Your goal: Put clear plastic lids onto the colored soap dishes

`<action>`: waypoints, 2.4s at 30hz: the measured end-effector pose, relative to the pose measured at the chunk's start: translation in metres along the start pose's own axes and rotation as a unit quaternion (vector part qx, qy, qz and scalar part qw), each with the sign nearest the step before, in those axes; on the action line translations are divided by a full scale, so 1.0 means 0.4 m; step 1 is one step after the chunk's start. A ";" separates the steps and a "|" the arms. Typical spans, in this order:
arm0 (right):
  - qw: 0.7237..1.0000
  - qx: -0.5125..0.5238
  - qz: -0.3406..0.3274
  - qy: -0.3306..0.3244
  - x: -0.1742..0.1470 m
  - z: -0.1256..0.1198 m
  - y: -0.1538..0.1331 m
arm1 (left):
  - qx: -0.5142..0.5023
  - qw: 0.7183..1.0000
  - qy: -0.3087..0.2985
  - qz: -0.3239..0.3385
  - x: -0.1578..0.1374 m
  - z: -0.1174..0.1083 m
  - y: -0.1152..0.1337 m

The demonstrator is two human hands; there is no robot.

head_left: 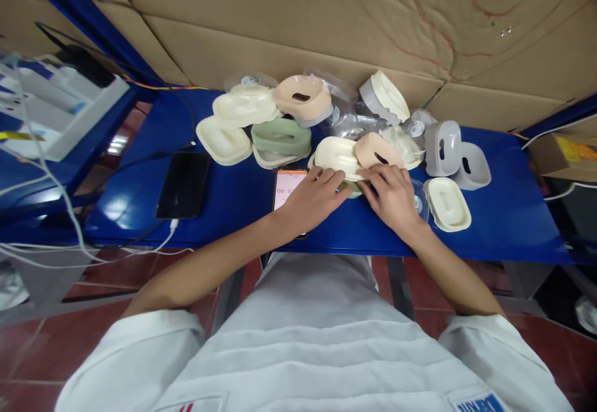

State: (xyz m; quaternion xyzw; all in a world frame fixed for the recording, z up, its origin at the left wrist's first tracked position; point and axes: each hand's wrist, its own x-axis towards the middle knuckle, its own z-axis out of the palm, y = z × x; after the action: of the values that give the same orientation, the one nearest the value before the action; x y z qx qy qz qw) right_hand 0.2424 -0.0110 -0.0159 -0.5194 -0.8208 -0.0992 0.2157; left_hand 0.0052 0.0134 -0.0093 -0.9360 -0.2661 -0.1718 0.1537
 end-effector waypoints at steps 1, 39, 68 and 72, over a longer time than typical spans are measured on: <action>1.000 0.018 0.011 0.003 0.002 -0.002 0.006 | 0.001 1.000 0.003 0.006 0.006 0.002 0.004; 0.994 0.108 -0.026 -0.020 -0.325 -0.079 -0.075 | -0.127 0.991 0.031 0.016 -0.092 -0.070 0.231; 0.995 0.070 -0.035 -0.063 -0.312 -0.075 -0.029 | -0.192 0.980 0.022 -0.054 -0.183 -0.010 0.225; 0.986 -0.021 0.155 0.048 -0.316 -0.073 -0.014 | -0.192 0.978 0.030 -0.075 -0.186 -0.024 0.228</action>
State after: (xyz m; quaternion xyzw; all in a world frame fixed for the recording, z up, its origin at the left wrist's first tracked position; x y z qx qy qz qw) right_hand 0.2911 -0.1273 -0.0477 -0.6398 -0.7166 -0.1069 0.2564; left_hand -0.0064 -0.0975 -0.0485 -0.9200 -0.2928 -0.2583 -0.0344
